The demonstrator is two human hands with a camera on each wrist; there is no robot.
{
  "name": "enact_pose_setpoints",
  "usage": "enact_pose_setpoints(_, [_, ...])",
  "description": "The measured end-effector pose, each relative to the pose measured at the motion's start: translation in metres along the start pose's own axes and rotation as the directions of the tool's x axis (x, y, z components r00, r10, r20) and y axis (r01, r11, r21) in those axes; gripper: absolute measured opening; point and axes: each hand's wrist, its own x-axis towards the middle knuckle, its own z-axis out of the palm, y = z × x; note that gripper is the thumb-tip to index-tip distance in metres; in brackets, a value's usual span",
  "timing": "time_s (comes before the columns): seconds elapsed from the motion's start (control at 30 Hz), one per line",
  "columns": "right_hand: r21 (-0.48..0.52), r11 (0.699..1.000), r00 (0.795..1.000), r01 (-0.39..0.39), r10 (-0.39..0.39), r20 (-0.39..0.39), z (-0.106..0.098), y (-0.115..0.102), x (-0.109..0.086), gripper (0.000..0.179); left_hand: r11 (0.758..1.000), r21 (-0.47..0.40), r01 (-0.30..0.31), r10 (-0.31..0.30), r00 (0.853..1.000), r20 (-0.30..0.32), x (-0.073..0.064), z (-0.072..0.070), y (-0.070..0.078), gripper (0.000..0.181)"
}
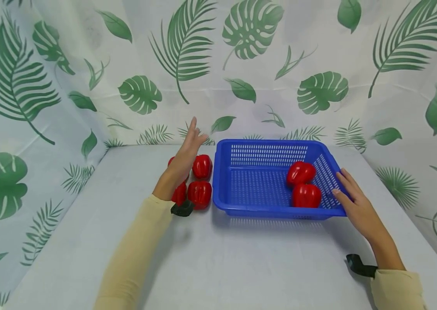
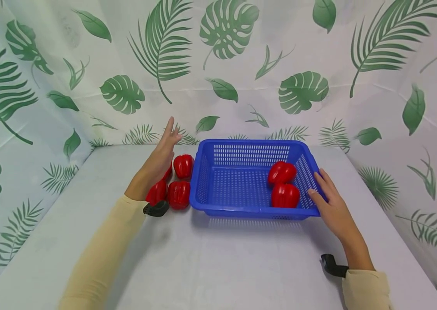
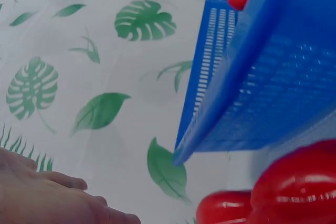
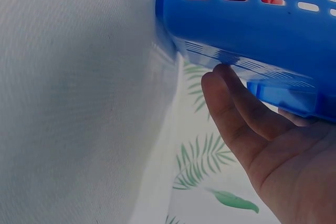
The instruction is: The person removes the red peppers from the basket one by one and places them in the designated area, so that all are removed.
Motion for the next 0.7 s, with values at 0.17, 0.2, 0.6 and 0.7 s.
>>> enact_pose_setpoints(0.17, [-0.003, 1.000, 1.000, -0.003, 0.003, -0.003, 0.000, 0.000, -0.001, 0.068, 1.000, 0.013, -0.005, 0.005, 1.000, 0.000, 0.007, 0.017, 0.004, 0.086])
enact_pose_setpoints(0.2, [-0.003, 1.000, 1.000, -0.003, 0.003, -0.003, 0.000, -0.001, -0.001, 0.068, 1.000, 0.017, -0.003, 0.003, 1.000, -0.005, 0.009, 0.020, 0.004, 0.085])
enact_pose_setpoints(0.6, [-0.009, 1.000, 1.000, 0.004, -0.004, -0.008, 0.001, 0.001, -0.001, 0.068, 0.997, -0.071, -0.013, 0.017, 0.999, 0.047, 0.031, 0.062, 0.006, 0.072])
enact_pose_setpoints(0.7, [-0.014, 1.000, 1.000, 0.006, -0.006, -0.009, 0.001, 0.001, -0.001, 0.068, 0.997, -0.070, -0.029, 0.035, 0.995, 0.091, 0.037, 0.071, 0.006, 0.071])
